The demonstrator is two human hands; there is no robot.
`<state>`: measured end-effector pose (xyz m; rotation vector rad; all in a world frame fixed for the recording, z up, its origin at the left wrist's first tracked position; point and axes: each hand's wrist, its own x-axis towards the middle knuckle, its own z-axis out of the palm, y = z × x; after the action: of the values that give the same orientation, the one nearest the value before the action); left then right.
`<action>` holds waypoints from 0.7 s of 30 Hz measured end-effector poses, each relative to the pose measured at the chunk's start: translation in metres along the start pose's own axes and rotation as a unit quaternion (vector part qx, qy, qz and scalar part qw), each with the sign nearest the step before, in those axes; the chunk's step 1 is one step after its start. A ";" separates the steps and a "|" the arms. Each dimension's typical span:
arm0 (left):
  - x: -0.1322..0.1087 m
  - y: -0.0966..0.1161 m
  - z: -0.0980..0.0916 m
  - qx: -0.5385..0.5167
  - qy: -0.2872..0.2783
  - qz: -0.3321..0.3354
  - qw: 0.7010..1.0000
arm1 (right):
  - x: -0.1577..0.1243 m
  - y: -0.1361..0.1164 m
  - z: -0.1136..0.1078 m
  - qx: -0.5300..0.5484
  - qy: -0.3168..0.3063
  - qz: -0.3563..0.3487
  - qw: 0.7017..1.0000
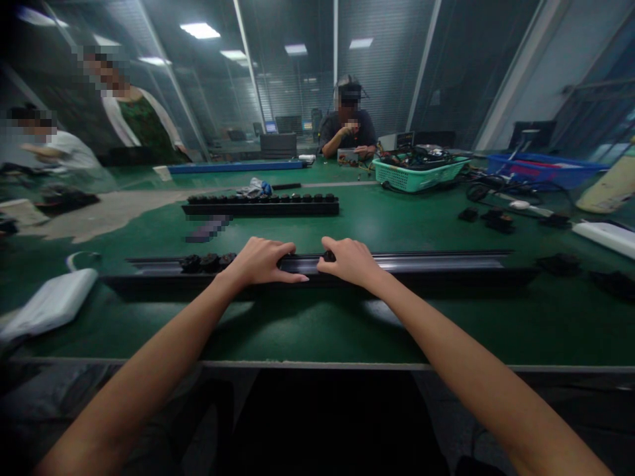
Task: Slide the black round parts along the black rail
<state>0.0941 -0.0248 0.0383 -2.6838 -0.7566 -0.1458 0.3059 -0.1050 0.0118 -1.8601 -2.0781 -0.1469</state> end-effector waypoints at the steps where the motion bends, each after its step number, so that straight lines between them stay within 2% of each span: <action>1: 0.000 0.000 0.000 -0.003 0.000 0.000 1.000 | 0.000 0.000 0.000 -0.002 0.001 0.002 1.000; 8: 0.000 0.001 0.000 -0.004 -0.001 -0.001 1.000 | -0.001 0.001 0.001 -0.009 -0.007 0.011 1.000; 21: 0.000 0.001 0.000 -0.011 0.002 -0.001 1.000 | 0.002 0.012 -0.002 0.006 -0.024 -0.018 1.000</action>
<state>0.0949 -0.0253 0.0380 -2.7033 -0.7606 -0.1599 0.3174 -0.1022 0.0127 -1.8383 -2.1393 -0.1010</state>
